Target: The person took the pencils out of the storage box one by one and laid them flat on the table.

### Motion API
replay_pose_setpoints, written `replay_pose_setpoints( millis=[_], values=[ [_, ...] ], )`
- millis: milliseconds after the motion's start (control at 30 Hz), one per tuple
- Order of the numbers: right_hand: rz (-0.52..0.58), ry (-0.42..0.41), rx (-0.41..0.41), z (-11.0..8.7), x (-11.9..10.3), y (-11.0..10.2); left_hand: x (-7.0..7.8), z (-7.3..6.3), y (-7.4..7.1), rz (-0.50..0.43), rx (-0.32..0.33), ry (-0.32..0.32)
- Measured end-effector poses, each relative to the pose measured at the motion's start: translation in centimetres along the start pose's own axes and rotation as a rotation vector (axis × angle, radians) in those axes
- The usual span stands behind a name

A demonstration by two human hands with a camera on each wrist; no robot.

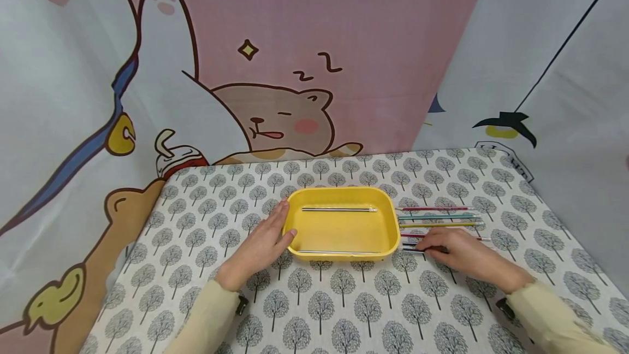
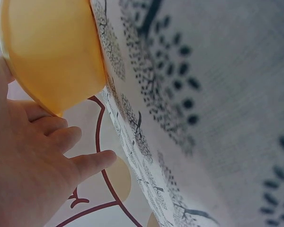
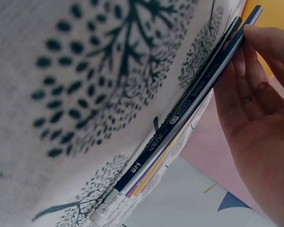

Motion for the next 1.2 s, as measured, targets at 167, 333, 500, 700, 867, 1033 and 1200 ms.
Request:
replay_pose_setpoints(
  millis=[167,333,500,700,867,1033,1200],
  values=[
    [0.000,0.005,-0.022,0.09,0.09,0.24,0.00,-0.01,-0.03,-0.001,0.000,0.000],
    [-0.014,-0.009,-0.024,0.07,0.10,0.36,0.01,-0.03,-0.08,-0.005,0.001,0.002],
    [-0.034,-0.036,-0.014,0.02,-0.10,0.37,-0.02,-0.03,-0.06,-0.008,0.003,0.002],
    [-0.028,-0.042,-0.015,-0.05,-0.14,0.49,-0.10,-0.04,0.05,-0.007,-0.002,0.003],
    [-0.019,-0.030,-0.020,-0.12,-0.09,0.53,-0.11,-0.07,0.04,-0.011,0.002,0.003],
    [-0.027,-0.043,-0.006,-0.15,-0.27,0.52,-0.10,-0.06,-0.03,-0.017,0.010,0.001],
    [-0.042,-0.055,0.003,-0.16,-0.36,0.56,-0.07,-0.06,-0.04,-0.014,0.010,0.006]
  ],
)
Point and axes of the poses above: each hand's wrist, its own z-axis towards the middle knuckle, its own y-axis out of the palm, x = y × z, the point moved 8 cm from there along z, towards the middle knuckle, and after that the axes turned 1 degree about -x, right-handed, at the moved point
